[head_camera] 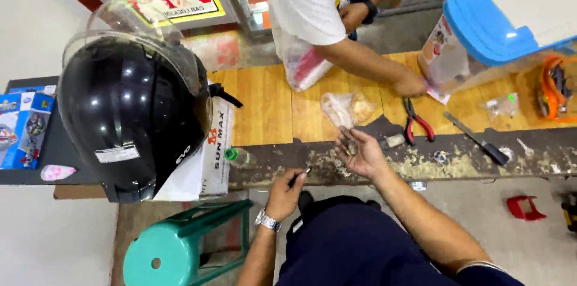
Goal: A person is servicing a lock cylinder at a workbench, using pliers to manipulate internal parts and a file to adjust the metal components.
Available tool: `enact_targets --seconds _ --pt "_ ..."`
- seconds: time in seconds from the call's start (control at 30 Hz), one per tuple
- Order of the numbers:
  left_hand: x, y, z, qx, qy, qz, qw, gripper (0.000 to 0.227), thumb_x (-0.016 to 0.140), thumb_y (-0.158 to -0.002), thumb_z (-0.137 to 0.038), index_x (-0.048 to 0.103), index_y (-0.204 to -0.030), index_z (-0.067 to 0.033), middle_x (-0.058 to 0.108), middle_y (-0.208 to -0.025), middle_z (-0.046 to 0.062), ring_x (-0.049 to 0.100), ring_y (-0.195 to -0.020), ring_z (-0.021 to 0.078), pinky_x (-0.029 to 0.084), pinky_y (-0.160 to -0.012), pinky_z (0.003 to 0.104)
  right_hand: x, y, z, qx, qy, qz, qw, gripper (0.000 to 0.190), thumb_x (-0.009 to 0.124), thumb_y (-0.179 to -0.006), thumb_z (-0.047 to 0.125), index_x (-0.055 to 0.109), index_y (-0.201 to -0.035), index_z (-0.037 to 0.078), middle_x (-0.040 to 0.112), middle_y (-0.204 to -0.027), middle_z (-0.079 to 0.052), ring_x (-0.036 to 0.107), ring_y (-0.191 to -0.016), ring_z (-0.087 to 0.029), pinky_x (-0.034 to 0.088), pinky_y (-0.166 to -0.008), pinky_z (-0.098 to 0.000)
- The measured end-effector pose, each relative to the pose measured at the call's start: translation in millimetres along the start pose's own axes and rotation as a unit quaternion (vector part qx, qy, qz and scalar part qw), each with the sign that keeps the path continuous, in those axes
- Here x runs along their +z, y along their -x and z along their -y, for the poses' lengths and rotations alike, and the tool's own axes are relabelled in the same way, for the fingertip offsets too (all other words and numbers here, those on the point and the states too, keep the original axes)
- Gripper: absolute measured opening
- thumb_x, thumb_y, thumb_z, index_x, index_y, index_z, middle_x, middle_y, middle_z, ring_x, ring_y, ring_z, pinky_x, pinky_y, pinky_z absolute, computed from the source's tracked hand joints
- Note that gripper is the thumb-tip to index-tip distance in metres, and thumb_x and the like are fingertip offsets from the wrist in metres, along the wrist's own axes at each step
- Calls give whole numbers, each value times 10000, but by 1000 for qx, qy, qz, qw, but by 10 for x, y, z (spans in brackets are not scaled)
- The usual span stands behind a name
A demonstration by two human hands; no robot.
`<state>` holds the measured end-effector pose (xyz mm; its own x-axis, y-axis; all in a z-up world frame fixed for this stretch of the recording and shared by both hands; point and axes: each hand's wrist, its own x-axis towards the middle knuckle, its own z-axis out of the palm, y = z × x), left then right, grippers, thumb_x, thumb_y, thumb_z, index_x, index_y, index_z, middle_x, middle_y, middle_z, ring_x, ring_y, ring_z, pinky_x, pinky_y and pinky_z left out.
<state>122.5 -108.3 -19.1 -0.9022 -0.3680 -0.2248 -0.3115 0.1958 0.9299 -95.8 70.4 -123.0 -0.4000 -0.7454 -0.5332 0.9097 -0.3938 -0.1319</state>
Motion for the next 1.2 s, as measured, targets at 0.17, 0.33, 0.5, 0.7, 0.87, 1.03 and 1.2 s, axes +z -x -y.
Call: enact_targets --seconds 0.17,0.33,0.5,0.7,0.87,1.03,1.2 --pt "320 14 179 65 -43 -31 997 340 557 -988 -397 752 -1063 -130 787 -1093 35 721 -1026 184 535 -893 328 -196 148 73 57 31 -2 998 188 597 -1000 281 695 -1058 132 583 -716 47 592 -602 -106 540 -511 -253" --pt "660 2 74 20 -41 -8 999 311 570 -991 -384 750 -1042 -136 769 -1002 9 705 -927 164 545 -806 319 -451 598 95 73 53 -110 990 168 523 -1034 407 532 -990 245 191 -557 118 209 -425 -50 129 -327 -209" --pt "1081 -30 -56 16 -53 6 998 327 494 -1035 -405 702 -975 -160 698 -920 -9 646 -863 151 506 -762 314 -819 946 431 15 -25 -123 992 304 589 -1032 358 492 -771 237 360 -593 122 376 -466 -26 345 -363 -165" --pt "1518 -47 -160 23 -44 15 999 323 498 -1051 -406 632 -880 -167 587 -806 -44 547 -775 125 434 -717 310 -1437 1032 542 65 -129 -96 985 429 569 -1043 403 425 -659 276 498 -646 60 555 -550 -47 535 -431 -177" --pt "1728 105 -230 -6 -38 29 999 330 503 -1057 -402 612 -859 -161 564 -821 -51 526 -803 110 400 -744 278 -1834 978 659 148 -187 22 971 368 569 -958 517 581 -627 357 433 -531 120 334 -345 -34 252 -295 -234" --pt "1809 -28 -253 7 -89 29 996 364 493 -1049 -435 606 -831 -167 551 -759 -53 510 -731 114 399 -678 298 -1294 1350 900 24 -78 -99 992 422 537 -1036 444 369 -679 294 271 -570 123 255 -452 -46 212 -370 -215" --pt "1945 3 -399 15 -72 42 996 341 501 -1048 -433 648 -893 -166 590 -796 -56 534 -754 111 413 -693 289 -1178 1490 775 20 -37 -222 974 198 611 -1001 384 620 -955 192 436 -824 17 400 -711 -96 412 -589 -229"
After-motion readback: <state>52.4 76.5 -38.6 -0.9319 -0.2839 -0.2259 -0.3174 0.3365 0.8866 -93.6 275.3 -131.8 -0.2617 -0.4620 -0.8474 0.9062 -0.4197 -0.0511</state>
